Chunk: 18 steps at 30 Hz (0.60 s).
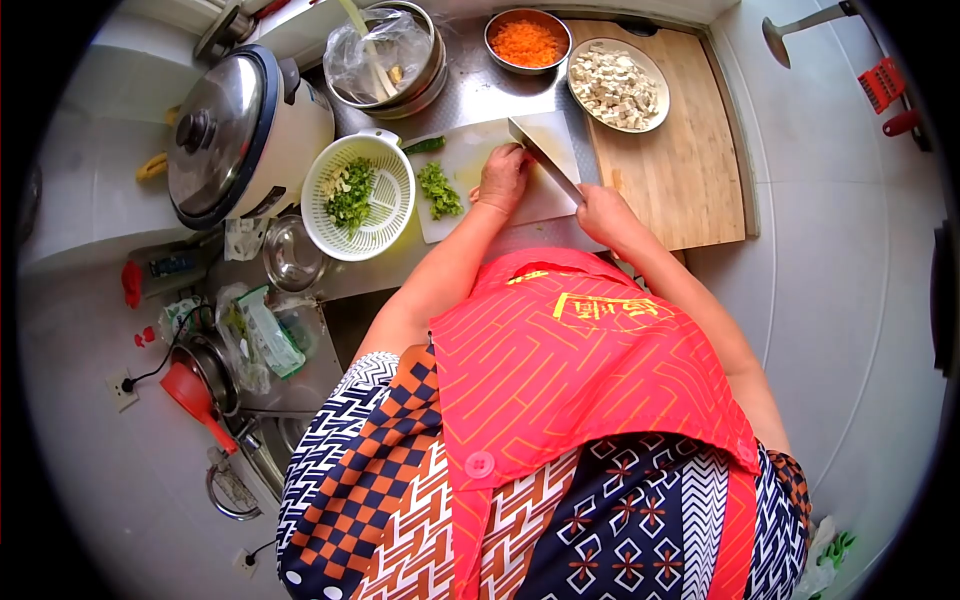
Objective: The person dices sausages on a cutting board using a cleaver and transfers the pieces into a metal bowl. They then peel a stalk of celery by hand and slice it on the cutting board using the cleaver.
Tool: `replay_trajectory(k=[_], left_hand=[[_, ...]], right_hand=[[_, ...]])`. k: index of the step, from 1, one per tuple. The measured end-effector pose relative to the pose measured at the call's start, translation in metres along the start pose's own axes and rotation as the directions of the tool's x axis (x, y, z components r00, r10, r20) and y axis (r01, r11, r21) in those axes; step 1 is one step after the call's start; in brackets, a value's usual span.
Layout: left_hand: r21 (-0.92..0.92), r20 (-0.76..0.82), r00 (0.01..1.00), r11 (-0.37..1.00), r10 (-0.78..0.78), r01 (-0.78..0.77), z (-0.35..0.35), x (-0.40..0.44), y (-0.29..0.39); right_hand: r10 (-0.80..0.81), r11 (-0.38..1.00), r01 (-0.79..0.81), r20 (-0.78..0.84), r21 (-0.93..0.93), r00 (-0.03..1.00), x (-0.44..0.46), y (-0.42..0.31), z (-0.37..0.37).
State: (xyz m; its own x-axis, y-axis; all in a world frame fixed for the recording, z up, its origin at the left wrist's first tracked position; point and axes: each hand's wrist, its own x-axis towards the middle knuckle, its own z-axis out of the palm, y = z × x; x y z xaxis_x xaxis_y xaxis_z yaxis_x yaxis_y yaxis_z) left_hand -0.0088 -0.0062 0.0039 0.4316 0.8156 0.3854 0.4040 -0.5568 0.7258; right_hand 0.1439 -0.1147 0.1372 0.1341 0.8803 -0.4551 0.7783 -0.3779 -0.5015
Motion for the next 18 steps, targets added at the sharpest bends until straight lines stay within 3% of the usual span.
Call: replay_trajectory(k=[4, 7, 18], left_hand=[[0.035, 0.022, 1.000, 0.999, -0.014, 0.013, 0.002, -0.001, -0.004], [0.012, 0.005, 1.000, 1.000, -0.015, 0.015, 0.002, 0.000, -0.002], [-0.069, -0.004, 1.000, 0.997, 0.028, -0.028, -0.003, 0.001, -0.003]], right_hand=[[-0.066, 0.997, 0.065, -0.018, -0.033, 0.998, 0.003, 0.009, 0.006], [0.015, 1.000, -0.015, 0.004, -0.004, 1.000, -0.001, 0.000, 0.002], [-0.075, 0.997, 0.073, -0.055, -0.036, 0.996, 0.025, 0.027, 0.033]])
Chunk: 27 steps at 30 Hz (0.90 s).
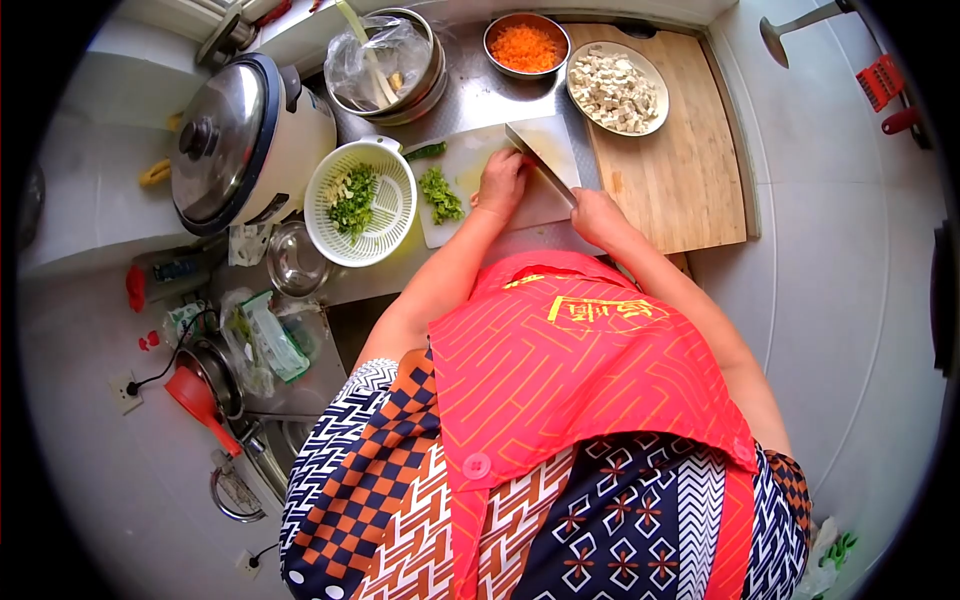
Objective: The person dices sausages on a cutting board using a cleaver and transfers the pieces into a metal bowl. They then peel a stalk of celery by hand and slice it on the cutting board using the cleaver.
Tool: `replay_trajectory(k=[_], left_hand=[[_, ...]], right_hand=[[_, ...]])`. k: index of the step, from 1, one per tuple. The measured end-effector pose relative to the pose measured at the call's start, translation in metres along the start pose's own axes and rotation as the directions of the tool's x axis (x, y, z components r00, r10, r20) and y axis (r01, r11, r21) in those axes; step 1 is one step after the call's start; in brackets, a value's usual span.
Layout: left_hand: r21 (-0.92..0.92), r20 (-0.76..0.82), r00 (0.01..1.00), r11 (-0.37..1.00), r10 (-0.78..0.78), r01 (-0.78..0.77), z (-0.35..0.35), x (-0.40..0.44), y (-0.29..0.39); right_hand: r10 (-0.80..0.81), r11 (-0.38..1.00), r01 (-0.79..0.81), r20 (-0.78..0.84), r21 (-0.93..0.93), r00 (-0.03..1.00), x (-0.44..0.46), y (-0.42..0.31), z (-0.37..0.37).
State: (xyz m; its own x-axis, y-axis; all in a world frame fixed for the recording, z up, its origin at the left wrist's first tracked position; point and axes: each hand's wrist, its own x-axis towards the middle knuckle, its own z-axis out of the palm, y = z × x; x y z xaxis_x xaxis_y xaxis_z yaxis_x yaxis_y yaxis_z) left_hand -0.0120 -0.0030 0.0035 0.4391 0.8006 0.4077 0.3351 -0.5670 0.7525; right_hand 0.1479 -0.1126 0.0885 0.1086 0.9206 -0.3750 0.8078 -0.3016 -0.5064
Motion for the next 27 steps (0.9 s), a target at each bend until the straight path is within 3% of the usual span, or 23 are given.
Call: replay_trajectory(k=[16, 27], left_hand=[[0.022, 0.021, 0.999, 0.999, -0.040, 0.039, 0.000, -0.001, -0.002], [0.058, 0.033, 0.999, 0.998, -0.031, 0.029, 0.005, -0.002, -0.010]], right_hand=[[-0.003, 0.999, 0.003, 0.000, -0.047, 1.000, -0.001, -0.008, -0.014], [0.056, 0.998, -0.053, 0.097, -0.039, 0.994, -0.015, -0.028, -0.036]])
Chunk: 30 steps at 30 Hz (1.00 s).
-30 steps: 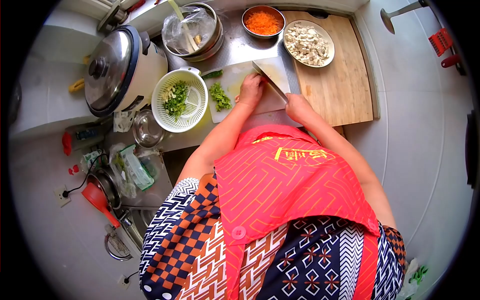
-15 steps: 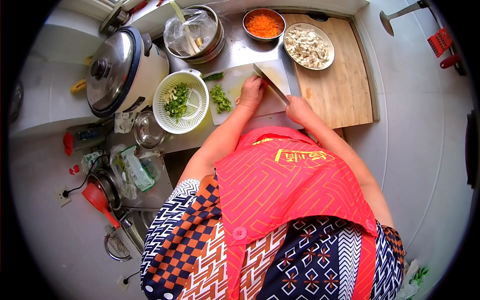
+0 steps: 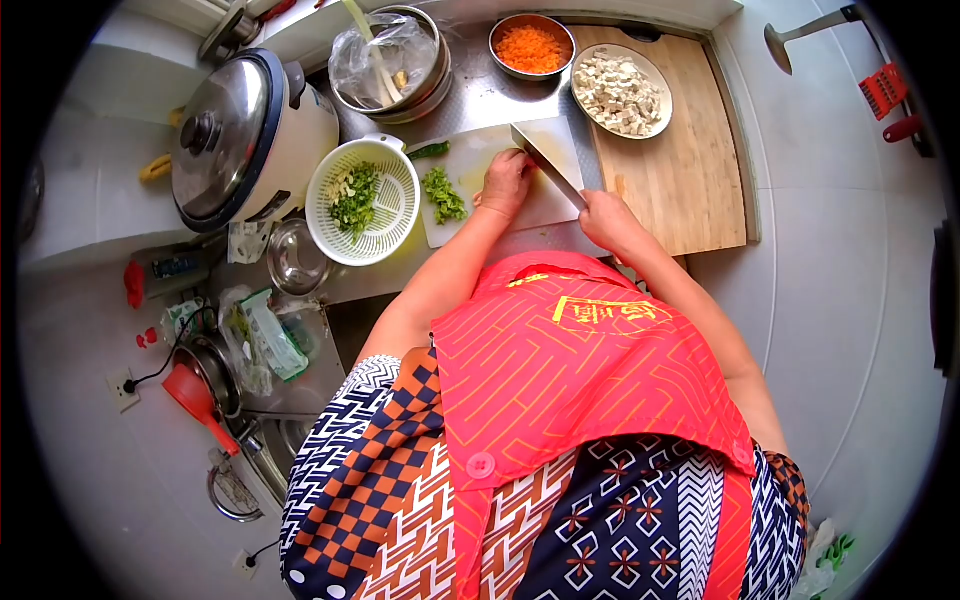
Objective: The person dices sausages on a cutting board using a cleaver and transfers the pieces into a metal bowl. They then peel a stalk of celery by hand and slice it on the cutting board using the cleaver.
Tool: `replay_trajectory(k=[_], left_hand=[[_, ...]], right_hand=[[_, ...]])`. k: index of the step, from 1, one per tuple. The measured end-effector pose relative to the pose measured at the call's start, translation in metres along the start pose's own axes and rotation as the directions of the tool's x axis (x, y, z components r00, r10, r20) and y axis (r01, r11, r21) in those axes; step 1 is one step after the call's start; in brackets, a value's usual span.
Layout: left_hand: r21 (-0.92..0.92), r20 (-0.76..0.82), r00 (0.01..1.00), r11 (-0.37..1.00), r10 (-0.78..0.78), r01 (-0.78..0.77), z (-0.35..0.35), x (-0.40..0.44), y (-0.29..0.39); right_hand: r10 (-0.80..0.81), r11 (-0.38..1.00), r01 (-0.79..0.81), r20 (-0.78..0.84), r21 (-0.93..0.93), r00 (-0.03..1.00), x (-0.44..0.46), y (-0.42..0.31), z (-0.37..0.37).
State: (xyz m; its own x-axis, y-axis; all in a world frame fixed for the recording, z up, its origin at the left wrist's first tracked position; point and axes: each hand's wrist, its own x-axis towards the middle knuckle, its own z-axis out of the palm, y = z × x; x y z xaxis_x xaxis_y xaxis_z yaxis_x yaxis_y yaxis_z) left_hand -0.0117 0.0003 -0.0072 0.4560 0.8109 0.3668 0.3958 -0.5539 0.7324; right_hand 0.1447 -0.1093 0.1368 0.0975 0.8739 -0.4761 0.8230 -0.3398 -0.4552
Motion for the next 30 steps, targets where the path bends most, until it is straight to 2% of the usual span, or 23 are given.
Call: replay_trajectory(k=[8, 14, 17, 25, 30], left_hand=[[0.013, 0.010, 1.000, 1.000, 0.001, -0.001, -0.003, 0.002, 0.001], [-0.059, -0.007, 1.000, 0.998, 0.006, -0.007, -0.006, 0.002, 0.005], [-0.007, -0.014, 1.000, 1.000, -0.011, 0.011, -0.007, 0.001, 0.008], [-0.003, -0.003, 1.000, 1.000, -0.017, 0.017, -0.007, 0.002, 0.006], [-0.018, -0.017, 0.999, 0.999, -0.041, 0.040, -0.008, 0.003, 0.010]], right_hand=[[0.002, 1.000, -0.001, -0.037, 0.030, 0.999, 0.024, 0.017, 0.034], [-0.002, 1.000, 0.002, -0.060, 0.003, 0.998, 0.026, 0.020, 0.039], [-0.005, 1.000, 0.005, -0.068, 0.004, 0.998, 0.027, 0.022, 0.041], [-0.043, 0.999, 0.044, -0.056, 0.023, 0.998, 0.026, 0.016, 0.030], [0.000, 0.998, 0.001, -0.021, 0.059, 1.000, 0.010, 0.000, 0.006]])
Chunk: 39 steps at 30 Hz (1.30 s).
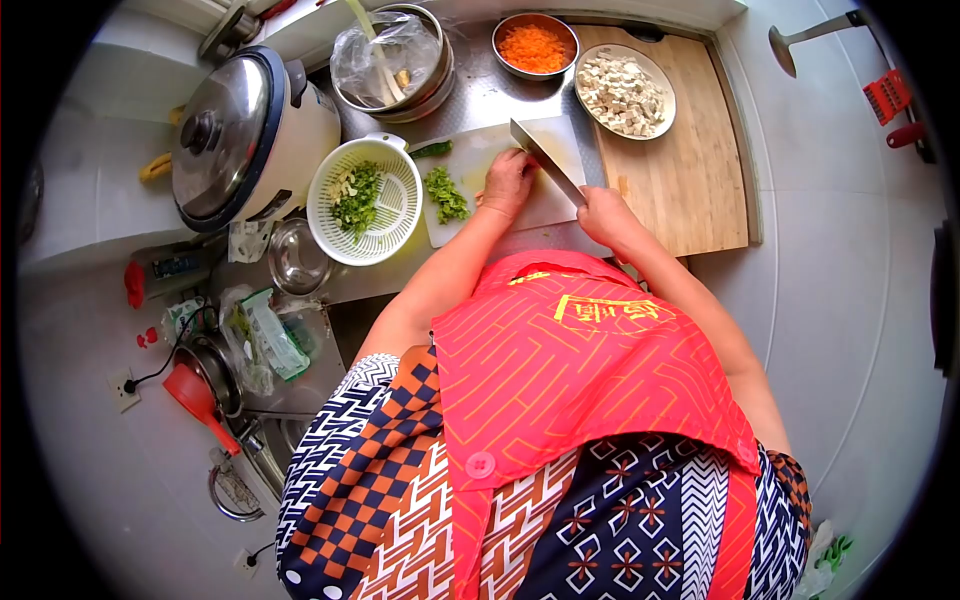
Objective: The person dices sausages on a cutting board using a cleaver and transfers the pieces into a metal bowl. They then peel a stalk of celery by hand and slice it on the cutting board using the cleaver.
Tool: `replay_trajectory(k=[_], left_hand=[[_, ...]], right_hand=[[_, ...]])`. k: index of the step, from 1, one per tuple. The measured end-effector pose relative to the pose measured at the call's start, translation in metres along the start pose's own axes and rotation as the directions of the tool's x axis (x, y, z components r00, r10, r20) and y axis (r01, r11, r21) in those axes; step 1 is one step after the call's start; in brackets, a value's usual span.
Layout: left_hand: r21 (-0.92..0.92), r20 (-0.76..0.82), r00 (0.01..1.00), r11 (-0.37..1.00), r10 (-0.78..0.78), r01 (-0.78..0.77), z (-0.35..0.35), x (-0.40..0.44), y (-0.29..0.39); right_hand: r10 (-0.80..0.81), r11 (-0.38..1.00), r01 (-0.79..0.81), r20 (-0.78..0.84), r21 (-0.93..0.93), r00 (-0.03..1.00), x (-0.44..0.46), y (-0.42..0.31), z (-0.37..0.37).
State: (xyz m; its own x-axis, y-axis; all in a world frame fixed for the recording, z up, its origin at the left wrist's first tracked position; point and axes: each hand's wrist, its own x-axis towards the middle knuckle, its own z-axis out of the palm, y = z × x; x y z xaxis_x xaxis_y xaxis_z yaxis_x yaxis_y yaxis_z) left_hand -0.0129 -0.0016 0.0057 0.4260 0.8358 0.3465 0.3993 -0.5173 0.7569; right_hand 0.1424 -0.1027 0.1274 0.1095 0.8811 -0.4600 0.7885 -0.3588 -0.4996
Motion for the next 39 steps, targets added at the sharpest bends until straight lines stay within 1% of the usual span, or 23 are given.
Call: replay_trajectory(k=[4, 10, 13, 16, 18, 20, 22, 25, 26, 27, 30, 32, 34, 37, 38, 39], left_hand=[[-0.008, -0.014, 1.000, 1.000, 0.002, -0.002, 0.002, -0.001, -0.003], [-0.002, -0.005, 1.000, 1.000, 0.004, -0.004, 0.002, -0.001, -0.004], [-0.023, 0.021, 0.999, 0.999, -0.026, 0.026, 0.001, 0.000, -0.005], [-0.045, 0.041, 0.997, 0.997, -0.062, 0.064, -0.003, 0.000, 0.001], [-0.055, 0.062, 0.994, 0.994, -0.094, 0.098, -0.008, 0.002, 0.004], [-0.083, 0.073, 0.993, 0.992, -0.093, 0.099, -0.011, 0.003, 0.005], [-0.094, 0.091, 0.991, 0.990, -0.099, 0.108, -0.021, 0.004, 0.019], [-0.080, 0.052, 0.971, 0.969, -0.232, 0.235, -0.030, 0.003, 0.026], [-0.105, 0.018, 0.962, 0.957, -0.271, 0.272, -0.033, 0.003, 0.026], [-0.072, -0.016, 0.962, 0.960, -0.274, 0.272, -0.035, 0.002, 0.020], [0.016, -0.130, 0.956, 0.964, -0.261, 0.265, -0.044, -0.002, 0.000], [-0.141, -0.132, 0.903, 0.909, -0.409, 0.391, -0.047, -0.006, -0.009], [-0.276, -0.104, 0.830, 0.817, -0.548, 0.505, -0.056, -0.009, -0.002], [-0.287, -0.129, 0.831, 0.823, -0.541, 0.491, -0.068, -0.017, 0.015], [-0.186, -0.164, 0.878, 0.889, -0.449, 0.419, -0.072, -0.019, 0.022], [-0.068, -0.164, 0.922, 0.937, -0.349, 0.343, -0.081, -0.019, 0.038]], right_hand=[[0.029, 1.000, -0.029, 0.026, 0.011, 0.999, -0.009, -0.008, -0.008], [0.029, 1.000, -0.028, 0.041, -0.011, 0.999, -0.007, -0.009, -0.008], [-0.033, 0.999, 0.033, 0.000, -0.013, 0.999, 0.002, 0.002, 0.008], [-0.015, 1.000, 0.015, -0.037, 0.010, 0.999, 0.009, 0.016, 0.031], [-0.029, 1.000, 0.029, -0.048, -0.009, 0.998, 0.011, 0.018, 0.033], [-0.058, 0.998, 0.055, -0.076, -0.038, 0.995, 0.010, 0.022, 0.036], [-0.033, 0.996, 0.026, -0.081, -0.086, 0.996, 0.002, 0.013, 0.026], [-0.019, 0.989, 0.007, -0.078, -0.147, 0.997, -0.005, 0.007, 0.017], [-0.024, 0.988, 0.012, -0.072, -0.156, 0.997, -0.007, 0.007, 0.014], [-0.030, 0.986, 0.019, -0.064, -0.165, 0.997, -0.008, 0.008, 0.013], [-0.121, 0.983, 0.099, -0.142, -0.154, 0.982, -0.004, 0.023, 0.027], [-0.134, 0.978, 0.112, -0.120, -0.177, 0.984, -0.005, 0.027, 0.027], [-0.154, 0.972, 0.129, -0.118, -0.199, 0.981, -0.007, 0.029, 0.026], [-0.203, 0.960, 0.169, -0.141, -0.223, 0.969, -0.010, 0.034, 0.026], [-0.223, 0.956, 0.188, -0.143, -0.226, 0.964, -0.011, 0.036, 0.025], [-0.244, 0.951, 0.208, -0.144, -0.230, 0.959, -0.012, 0.037, 0.024]])
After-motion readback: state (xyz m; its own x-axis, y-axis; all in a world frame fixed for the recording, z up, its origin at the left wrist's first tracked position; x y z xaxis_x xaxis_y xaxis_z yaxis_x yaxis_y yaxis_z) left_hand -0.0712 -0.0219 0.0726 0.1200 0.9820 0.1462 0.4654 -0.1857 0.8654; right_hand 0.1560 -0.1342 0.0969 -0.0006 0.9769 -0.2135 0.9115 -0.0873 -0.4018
